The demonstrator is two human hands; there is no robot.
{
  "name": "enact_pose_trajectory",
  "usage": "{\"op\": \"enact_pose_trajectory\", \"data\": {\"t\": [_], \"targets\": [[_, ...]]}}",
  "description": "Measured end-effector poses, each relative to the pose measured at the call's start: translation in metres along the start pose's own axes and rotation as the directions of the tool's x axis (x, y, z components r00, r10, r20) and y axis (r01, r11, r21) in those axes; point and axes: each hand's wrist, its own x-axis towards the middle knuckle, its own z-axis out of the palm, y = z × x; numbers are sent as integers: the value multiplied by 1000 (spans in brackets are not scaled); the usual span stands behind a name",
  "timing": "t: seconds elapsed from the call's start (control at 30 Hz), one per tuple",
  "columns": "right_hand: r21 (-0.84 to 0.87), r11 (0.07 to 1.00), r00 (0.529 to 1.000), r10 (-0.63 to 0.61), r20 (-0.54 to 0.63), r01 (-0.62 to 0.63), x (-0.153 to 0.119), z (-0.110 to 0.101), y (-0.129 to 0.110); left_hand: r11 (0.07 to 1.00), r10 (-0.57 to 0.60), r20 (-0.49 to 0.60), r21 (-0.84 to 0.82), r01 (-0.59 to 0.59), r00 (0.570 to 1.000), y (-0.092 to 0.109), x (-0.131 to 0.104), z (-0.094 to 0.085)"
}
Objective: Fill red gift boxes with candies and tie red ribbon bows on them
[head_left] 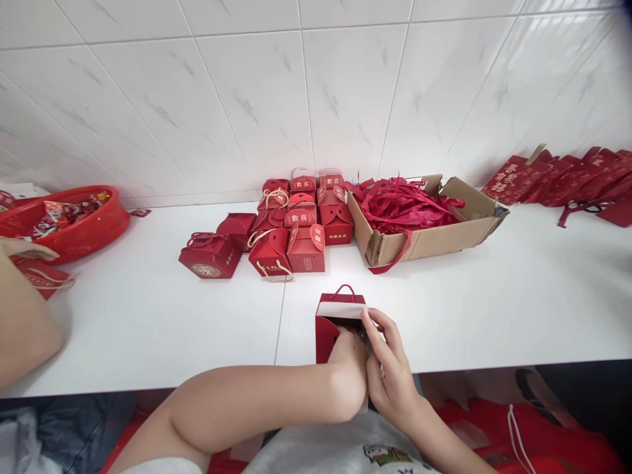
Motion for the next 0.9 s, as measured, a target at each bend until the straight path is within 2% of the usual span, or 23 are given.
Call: {"op": "enact_pose_trajectory", "data": {"t": [0.13, 0.23, 0.37, 0.57, 0.7, 0.77, 0.9], "targets": [[4, 1000, 1000, -10, 0, 10, 0, 1, -1, 996, 47, -167, -72, -60, 985, 1, 3, 7], [-3, 1000, 1000, -11, 3, 11, -1, 0, -1, 966, -83, -225, -258, 23, 971, 15, 9, 6], [-5, 1000, 1000, 21, 2, -21, -1, -1, 0, 904, -231, -113, -392, 170, 967, 38, 16, -4], [-6, 1000, 1000, 19, -2, -19, 1, -2, 1, 876, -295, 51, -384, 291, 954, 47, 22, -19], [-1, 1000, 1000, 4, -2, -4, 3, -4, -2, 836, -413, 130, -339, 431, 902, 49, 30, -39], [-5, 1000, 1000, -12, -5, 12, 3, -4, -3, 846, -414, 129, -313, 433, 901, 50, 31, -47], [1, 1000, 1000, -29, 0, 29, 2, -3, -3, 889, -342, 90, -293, 353, 936, 56, 33, -49]]}}
